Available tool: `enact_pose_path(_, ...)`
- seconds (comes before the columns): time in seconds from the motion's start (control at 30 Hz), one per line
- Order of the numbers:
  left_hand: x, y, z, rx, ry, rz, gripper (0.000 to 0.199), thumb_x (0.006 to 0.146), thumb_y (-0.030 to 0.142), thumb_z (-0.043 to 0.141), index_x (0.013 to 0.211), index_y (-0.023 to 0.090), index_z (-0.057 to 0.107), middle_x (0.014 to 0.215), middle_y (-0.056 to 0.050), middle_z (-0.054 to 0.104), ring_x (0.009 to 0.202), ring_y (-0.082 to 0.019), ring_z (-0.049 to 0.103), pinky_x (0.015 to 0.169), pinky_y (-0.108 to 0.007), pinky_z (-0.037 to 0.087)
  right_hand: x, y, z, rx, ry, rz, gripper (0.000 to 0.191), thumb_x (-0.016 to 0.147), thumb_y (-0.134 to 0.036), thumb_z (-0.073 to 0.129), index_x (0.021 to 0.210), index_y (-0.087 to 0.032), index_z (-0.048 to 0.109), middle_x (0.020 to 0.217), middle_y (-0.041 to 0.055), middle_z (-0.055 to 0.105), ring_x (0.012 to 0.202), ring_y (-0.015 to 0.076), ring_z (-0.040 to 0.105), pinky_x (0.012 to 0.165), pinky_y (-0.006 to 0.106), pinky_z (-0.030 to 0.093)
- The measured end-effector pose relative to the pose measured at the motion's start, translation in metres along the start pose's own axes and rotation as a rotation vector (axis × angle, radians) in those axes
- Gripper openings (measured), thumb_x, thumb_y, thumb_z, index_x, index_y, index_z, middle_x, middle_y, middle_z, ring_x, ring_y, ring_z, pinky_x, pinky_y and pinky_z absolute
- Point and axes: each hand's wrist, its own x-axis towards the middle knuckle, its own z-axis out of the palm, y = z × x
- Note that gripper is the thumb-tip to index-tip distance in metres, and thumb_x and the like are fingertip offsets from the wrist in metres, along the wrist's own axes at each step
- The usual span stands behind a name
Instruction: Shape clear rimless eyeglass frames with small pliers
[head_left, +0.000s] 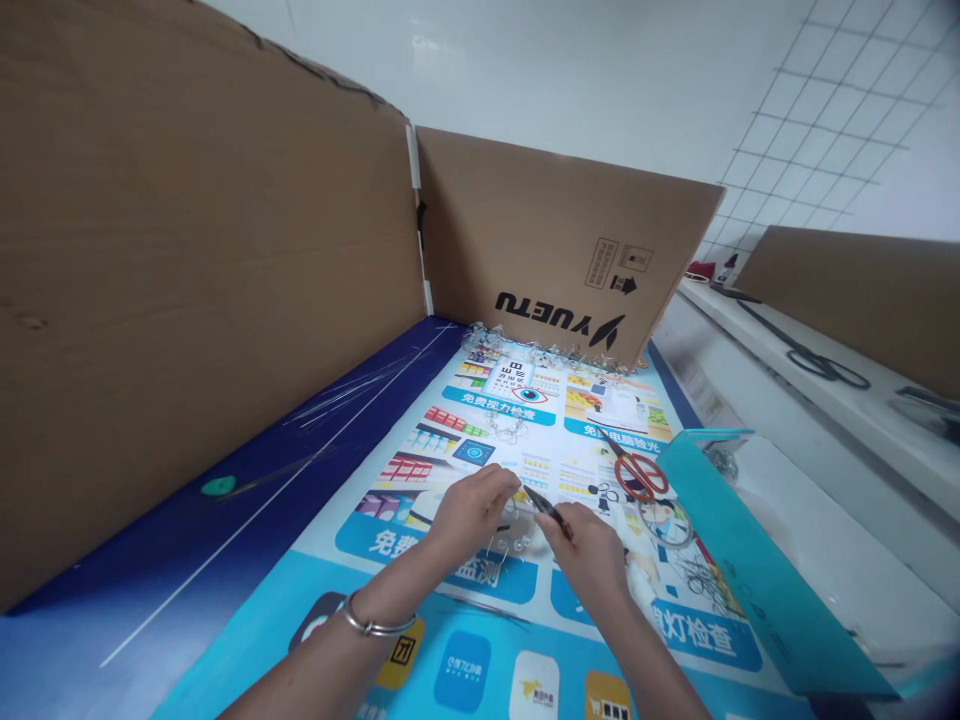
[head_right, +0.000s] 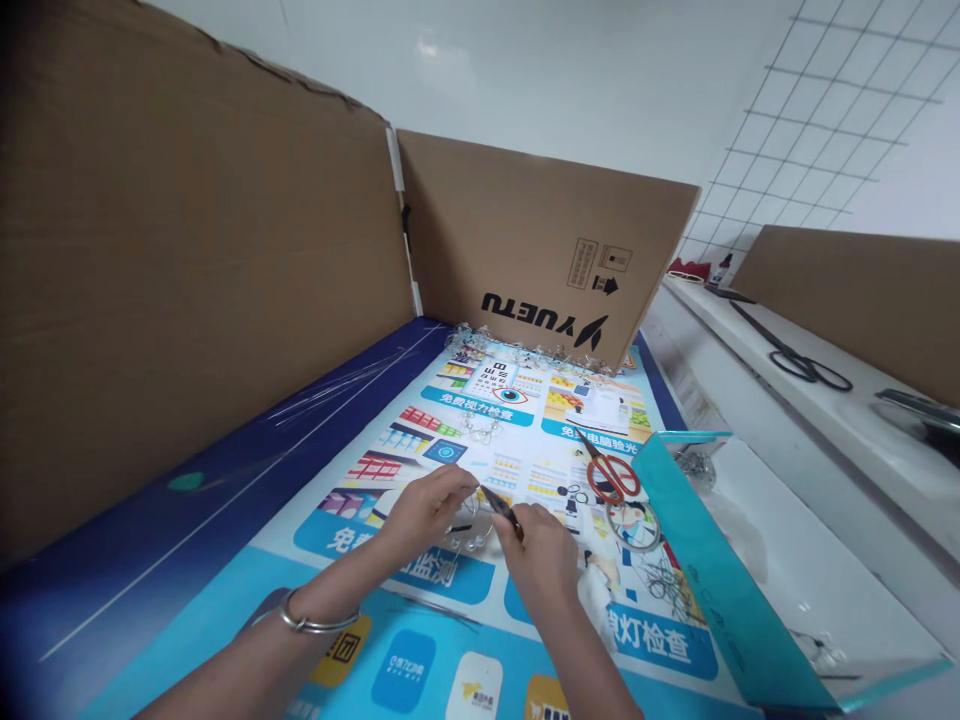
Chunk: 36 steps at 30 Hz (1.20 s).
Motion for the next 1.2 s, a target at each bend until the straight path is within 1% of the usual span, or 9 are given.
enact_pose_path(0.13,-0.001,0.001,0.003,0.026,-0.034,0.003,0.019,0.082,0.016,0.038,0.083,0.02,0.056,0.077,-0.002,0.056,0.072,-0.013,0.052,0.066,-0.022,0.04,0.001,0.0,0.0,0.073,0.017,-0.001,0.037,0.083,-0.049,0.036,0.066,-0.019,0.05,0.066,0.0011,0.054,0.059,0.0117,0.047,0.051,0.02,0.024)
enact_pose_path(0.27,-0.003,0.003,0.013,0.041,-0.205,0.092,0.015,0.078,0.015,0.043,0.075,0.02,0.058,0.072,-0.001,0.056,0.072,-0.014,0.052,0.064,-0.022,0.039,0.004,0.004,-0.008,0.17,0.081,0.058,0.036,0.083,-0.048,0.037,0.063,-0.019,0.047,0.058,-0.0011,0.049,0.055,0.011,0.043,0.051,0.02,0.024)
enact_pose_path(0.3,-0.003,0.003,0.014,0.019,-0.198,0.078,0.017,0.079,0.015,0.042,0.079,0.02,0.058,0.075,-0.001,0.057,0.073,-0.014,0.053,0.065,-0.022,0.039,0.005,0.006,-0.009,0.189,0.1,0.071,0.035,0.082,-0.047,0.038,0.062,-0.019,0.046,0.058,-0.0015,0.048,0.055,0.0109,0.042,0.05,0.02,0.024)
enact_pose_path(0.37,-0.002,0.003,0.013,-0.025,-0.088,-0.005,0.02,0.082,0.016,0.037,0.086,0.02,0.057,0.082,-0.002,0.058,0.077,-0.014,0.053,0.068,-0.023,0.039,0.006,0.009,-0.009,0.222,0.11,0.084,0.035,0.081,-0.047,0.04,0.061,-0.019,0.043,0.056,-0.0024,0.045,0.054,0.0106,0.04,0.049,0.02,0.023)
enact_pose_path(0.47,0.002,0.002,0.005,-0.109,0.017,-0.066,0.02,0.083,0.015,0.035,0.084,0.019,0.055,0.081,-0.002,0.057,0.077,-0.013,0.052,0.07,-0.023,0.039,0.006,0.01,-0.004,0.307,0.063,0.092,0.035,0.08,-0.047,0.042,0.058,-0.019,0.04,0.052,-0.0037,0.04,0.051,0.0099,0.038,0.048,0.021,0.022)
enact_pose_path(0.7,0.002,0.006,0.005,-0.245,0.081,-0.145,0.015,0.082,0.019,0.041,0.082,0.019,0.056,0.077,0.0,0.057,0.072,-0.011,0.052,0.066,-0.021,0.039,0.005,0.0,0.007,0.649,-0.074,0.122,0.029,0.077,-0.045,0.048,0.065,-0.019,0.045,0.056,-0.0048,0.036,0.053,0.0089,0.034,0.048,0.019,0.026)
enact_pose_path(0.83,0.001,0.01,0.008,-0.319,0.046,-0.153,0.016,0.081,0.022,0.042,0.08,0.018,0.057,0.075,-0.001,0.057,0.07,-0.012,0.052,0.065,-0.021,0.039,0.005,-0.005,0.01,0.754,-0.059,0.136,0.025,0.075,-0.04,0.05,0.065,-0.018,0.046,0.056,-0.0051,0.033,0.054,0.0086,0.031,0.047,0.019,0.025)
enact_pose_path(1.03,0.001,0.009,0.012,-0.458,-0.047,-0.232,0.016,0.079,0.023,0.043,0.081,0.018,0.057,0.073,0.0,0.057,0.063,-0.011,0.052,0.058,-0.02,0.04,0.003,-0.007,0.009,0.785,0.002,0.179,0.024,0.076,-0.037,0.049,0.062,-0.018,0.044,0.056,-0.0051,0.031,0.054,0.0084,0.03,0.048,0.019,0.024)
enact_pose_path(1.2,0.0,0.009,0.013,-0.543,-0.131,-0.267,0.013,0.077,0.022,0.045,0.078,0.017,0.057,0.061,0.002,0.054,0.057,-0.01,0.051,0.054,-0.019,0.039,0.003,-0.008,0.007,0.771,0.003,0.183,0.025,0.075,-0.035,0.05,0.059,-0.018,0.042,0.054,-0.0053,0.031,0.054,0.0084,0.03,0.048,0.019,0.024)
